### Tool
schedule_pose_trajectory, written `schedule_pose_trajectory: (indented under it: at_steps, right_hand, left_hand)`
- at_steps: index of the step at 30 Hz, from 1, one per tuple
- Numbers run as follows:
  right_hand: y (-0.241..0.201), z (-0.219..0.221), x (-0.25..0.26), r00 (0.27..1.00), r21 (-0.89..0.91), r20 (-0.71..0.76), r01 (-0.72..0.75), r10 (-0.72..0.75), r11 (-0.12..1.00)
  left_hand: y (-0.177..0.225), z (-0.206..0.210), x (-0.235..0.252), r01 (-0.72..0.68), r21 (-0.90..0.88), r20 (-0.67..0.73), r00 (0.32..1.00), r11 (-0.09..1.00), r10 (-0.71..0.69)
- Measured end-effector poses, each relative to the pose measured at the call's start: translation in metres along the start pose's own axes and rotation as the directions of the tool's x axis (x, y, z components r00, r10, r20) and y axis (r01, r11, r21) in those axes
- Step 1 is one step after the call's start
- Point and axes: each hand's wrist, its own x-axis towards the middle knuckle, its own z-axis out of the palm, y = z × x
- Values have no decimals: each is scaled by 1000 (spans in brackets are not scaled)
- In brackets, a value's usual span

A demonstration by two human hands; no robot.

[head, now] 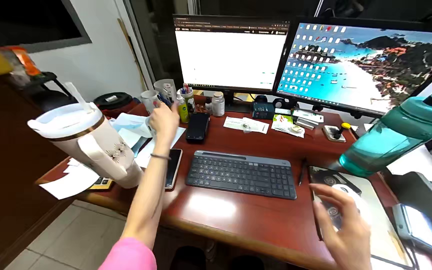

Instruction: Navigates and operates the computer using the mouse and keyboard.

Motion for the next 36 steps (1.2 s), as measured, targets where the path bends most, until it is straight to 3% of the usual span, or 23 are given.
schedule_pose_trajectory:
  at_steps: [2,5,11,18,27,36]
  right_hand:
    - [64,-22,-15,997,-365,10,-66,75,929]
    - [133,-58,-43,982,-576,70,-102,173,811]
    - [168,-68,-63,969,-604,109,-114,224,789]
    - [167,-57,-49,947,-600,145,-147,287,786]
    - [169,-45,-46,963,-649,33,-182,267,738]
    - [170,-46,-45,957,-645,28,-204,290,736]
  left_hand:
    - [5,3,-51,-132,-30,38,990,991,133]
    - [-6,32,-87,-297,-24,42,954,955,297]
    - [-3,90,-105,-595,-45,77,799,802,597]
    - [-16,111,-119,-788,-38,-172,611,615,773]
    - [-23,114,-124,-811,-68,-160,584,582,796]
    - [-26,115,-119,-786,-113,-108,618,608,779]
